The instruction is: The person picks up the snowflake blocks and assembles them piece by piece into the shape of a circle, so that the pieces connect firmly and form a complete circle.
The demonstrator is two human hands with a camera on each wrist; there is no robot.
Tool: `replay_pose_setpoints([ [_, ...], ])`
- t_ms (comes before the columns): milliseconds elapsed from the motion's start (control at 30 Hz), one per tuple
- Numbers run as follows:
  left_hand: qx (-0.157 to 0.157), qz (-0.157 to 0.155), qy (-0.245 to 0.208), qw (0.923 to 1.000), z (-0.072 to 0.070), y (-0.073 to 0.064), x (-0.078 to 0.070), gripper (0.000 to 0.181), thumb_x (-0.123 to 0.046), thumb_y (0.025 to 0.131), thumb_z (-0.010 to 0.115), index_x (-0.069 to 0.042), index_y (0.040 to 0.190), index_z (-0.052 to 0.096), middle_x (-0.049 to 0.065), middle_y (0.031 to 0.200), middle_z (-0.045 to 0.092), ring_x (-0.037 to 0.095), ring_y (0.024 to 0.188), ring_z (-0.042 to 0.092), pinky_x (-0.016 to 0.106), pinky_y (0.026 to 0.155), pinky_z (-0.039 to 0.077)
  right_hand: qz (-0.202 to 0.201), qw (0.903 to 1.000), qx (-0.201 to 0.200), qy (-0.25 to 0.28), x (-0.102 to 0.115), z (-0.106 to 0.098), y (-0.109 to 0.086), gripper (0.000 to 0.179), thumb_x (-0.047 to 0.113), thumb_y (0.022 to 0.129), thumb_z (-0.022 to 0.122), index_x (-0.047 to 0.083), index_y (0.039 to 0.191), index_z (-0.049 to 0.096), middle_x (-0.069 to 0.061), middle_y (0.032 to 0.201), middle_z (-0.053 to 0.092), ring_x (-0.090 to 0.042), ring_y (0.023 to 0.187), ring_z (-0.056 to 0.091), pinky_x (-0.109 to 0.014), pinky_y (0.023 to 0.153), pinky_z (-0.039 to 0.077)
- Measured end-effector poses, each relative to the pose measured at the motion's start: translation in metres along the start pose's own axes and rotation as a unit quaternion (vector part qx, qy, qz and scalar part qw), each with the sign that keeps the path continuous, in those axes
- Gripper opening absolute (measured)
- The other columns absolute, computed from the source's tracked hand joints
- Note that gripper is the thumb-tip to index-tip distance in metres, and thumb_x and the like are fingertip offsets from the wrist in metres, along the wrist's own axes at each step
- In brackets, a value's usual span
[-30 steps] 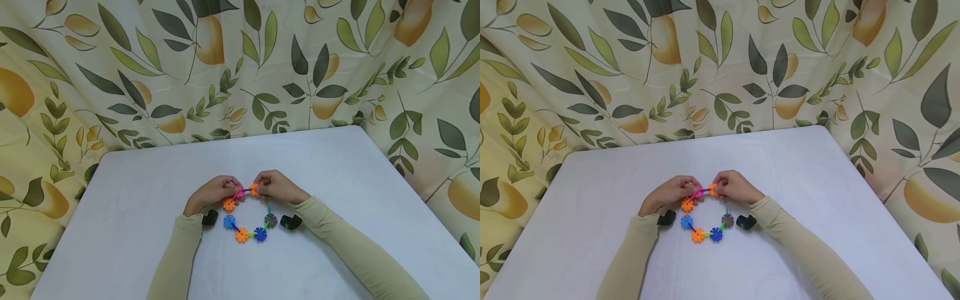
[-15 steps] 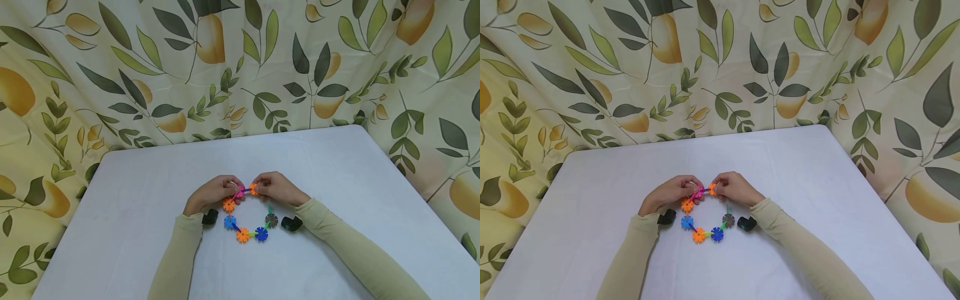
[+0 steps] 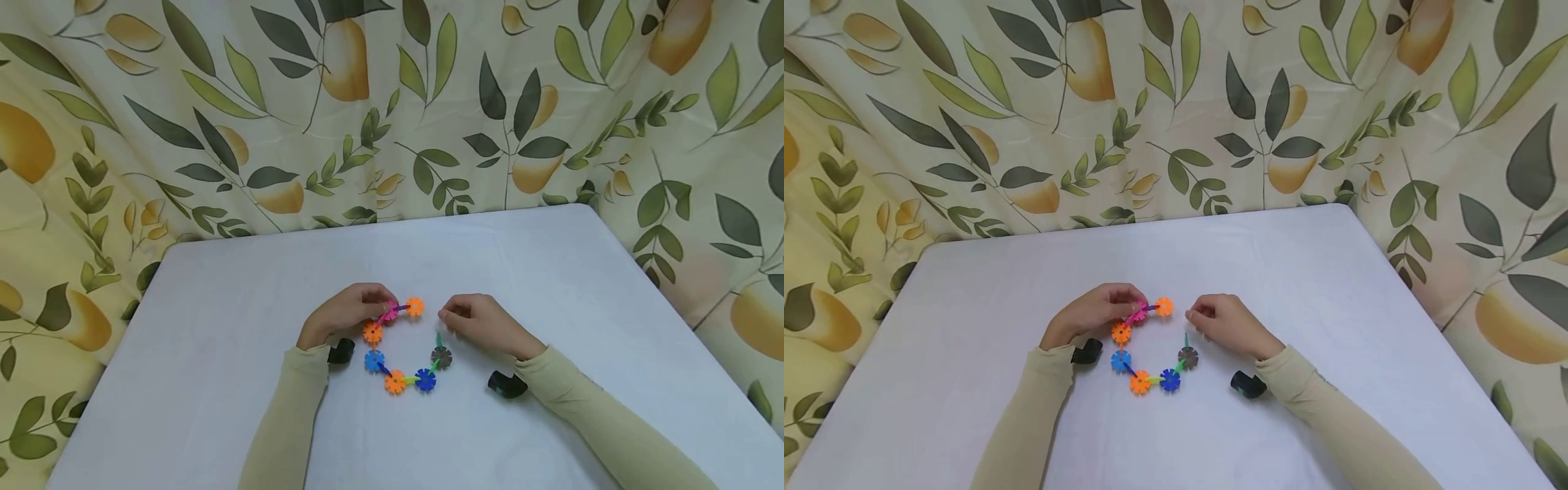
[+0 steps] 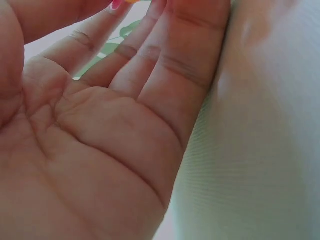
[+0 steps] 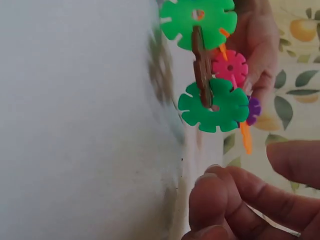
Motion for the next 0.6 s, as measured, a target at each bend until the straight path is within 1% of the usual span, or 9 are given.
replay_pose_setpoints([
  [67, -0.006, 0.002, 0.015, 0.9999, -0.001, -0.001, -0.001, 0.019, -0.010, 0.107, 0.062, -0.005, 0.121, 0.074, 0.007, 0.113, 0.071, 0.023, 0.095, 0.063, 0.032, 0.087, 0.054, -0.007, 0.9999, 0.003, -0.013, 0.002, 0.002, -0.009, 0.016, 0.019, 0.106, 0.068, 0.009, 0.095, 0.076, 0.000, 0.076, 0.066, -0.017, 0.069, 0.060, -0.030, 0.065, 0.047],
  [167, -0.007, 0.002, 0.014, 0.9999, 0.000, -0.001, -0.002, 0.019, -0.010, 0.107, 0.063, -0.005, 0.121, 0.074, 0.007, 0.113, 0.071, 0.023, 0.095, 0.062, 0.032, 0.086, 0.054, -0.014, 0.9994, 0.010, -0.029, 0.004, 0.006, -0.018, 0.017, 0.022, 0.104, 0.071, 0.014, 0.089, 0.075, 0.004, 0.073, 0.065, -0.015, 0.068, 0.059, -0.028, 0.063, 0.046],
  [267, -0.010, 0.002, 0.016, 0.9998, 0.000, -0.001, -0.001, 0.018, -0.011, 0.107, 0.064, -0.005, 0.120, 0.074, 0.007, 0.113, 0.071, 0.022, 0.094, 0.062, 0.032, 0.086, 0.054, -0.024, 0.9990, 0.020, -0.033, 0.006, 0.011, -0.023, 0.016, 0.024, 0.100, 0.076, 0.017, 0.086, 0.075, 0.007, 0.072, 0.064, -0.013, 0.067, 0.057, -0.027, 0.062, 0.045],
  [433, -0.020, -0.002, 0.014, 0.9997, -0.002, -0.002, 0.001, 0.017, -0.012, 0.106, 0.066, -0.007, 0.118, 0.076, 0.006, 0.111, 0.072, 0.022, 0.090, 0.063, 0.032, 0.081, 0.054, -0.047, 0.9981, 0.031, -0.023, 0.008, 0.015, -0.024, 0.014, 0.021, 0.096, 0.081, 0.016, 0.086, 0.073, 0.010, 0.074, 0.065, -0.010, 0.067, 0.055, -0.026, 0.061, 0.045],
  [600, -0.023, -0.004, 0.010, 0.9997, -0.003, -0.002, -0.001, 0.016, -0.012, 0.105, 0.068, -0.007, 0.117, 0.077, 0.006, 0.106, 0.072, 0.022, 0.086, 0.063, 0.031, 0.078, 0.054, -0.065, 0.9974, 0.028, -0.016, 0.009, 0.016, -0.024, 0.011, 0.015, 0.097, 0.078, 0.013, 0.088, 0.073, 0.008, 0.076, 0.066, -0.010, 0.068, 0.056, -0.026, 0.062, 0.046],
])
Point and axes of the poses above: each hand's wrist, its own y-axis towards the middle knuckle, its own z-axis out of the palm, x = y × z, the point moved 3 cm from there along y, towards the middle knuckle
